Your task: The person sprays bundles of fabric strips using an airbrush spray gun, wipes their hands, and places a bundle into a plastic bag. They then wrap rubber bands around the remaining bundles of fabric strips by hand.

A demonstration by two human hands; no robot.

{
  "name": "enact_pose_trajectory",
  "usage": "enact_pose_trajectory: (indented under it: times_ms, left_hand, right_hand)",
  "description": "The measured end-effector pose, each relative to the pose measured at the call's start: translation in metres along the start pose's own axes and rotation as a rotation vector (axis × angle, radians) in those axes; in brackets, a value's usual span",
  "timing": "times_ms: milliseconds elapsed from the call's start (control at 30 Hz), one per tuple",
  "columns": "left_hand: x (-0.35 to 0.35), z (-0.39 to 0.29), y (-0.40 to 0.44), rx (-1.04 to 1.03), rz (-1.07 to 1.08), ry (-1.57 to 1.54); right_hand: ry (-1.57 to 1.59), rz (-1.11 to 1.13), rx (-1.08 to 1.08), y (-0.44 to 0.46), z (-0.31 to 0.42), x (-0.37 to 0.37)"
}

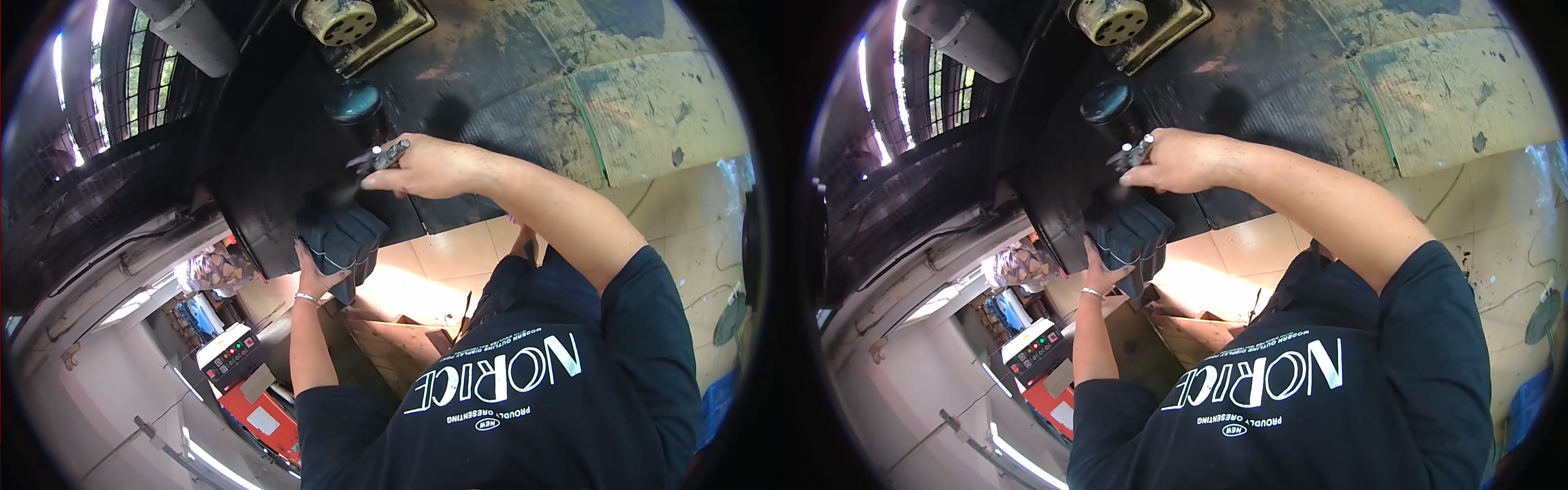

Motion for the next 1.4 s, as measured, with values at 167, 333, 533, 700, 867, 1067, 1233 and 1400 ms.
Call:
enact_pose_trajectory:
  times_ms: [167, 333, 533, 700, 867, 1067, 1233, 1400]
  left_hand:
    - [-0.001, 0.000, 0.000, -0.021, -0.002, -0.025]
    - [0.000, -0.008, -0.005, 0.003, -0.019, -0.040]
    - [-0.010, -0.022, -0.034, 0.083, -0.119, 0.054]
    - [-0.027, -0.003, -0.058, 0.219, -0.241, -0.014]
    - [-0.050, 0.006, -0.063, 0.205, -0.308, -0.163]
    - [-0.056, -0.007, -0.068, 0.225, -0.382, -0.161]
    - [-0.060, -0.003, -0.067, 0.227, -0.394, -0.162]
    - [-0.058, -0.003, -0.066, 0.217, -0.379, -0.149]
  right_hand:
    - [0.061, 0.023, 0.007, -0.004, 0.007, -0.009]
    - [-0.094, -0.075, 0.011, -0.011, -0.013, -0.009]
    - [-0.007, 0.054, 0.026, -0.019, 0.006, -0.019]
    - [-0.082, -0.065, -0.058, -0.034, -0.011, -0.007]
    - [0.114, 0.097, 0.003, -0.044, 0.014, -0.020]
    - [-0.035, -0.041, -0.039, -0.055, -0.009, -0.007]
    - [0.160, 0.081, 0.037, -0.061, 0.000, -0.024]
    - [-0.037, -0.017, -0.137, -0.075, -0.011, -0.004]
Point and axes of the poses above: each hand's wrist, its own y-axis towards the middle knuckle, its own x-axis out of the back of the hand, z = x × y, the point moved 3 cm from there along y, towards the middle knuckle, and after that the axes turned 3 degrees about -y, right-handed, at the moved point
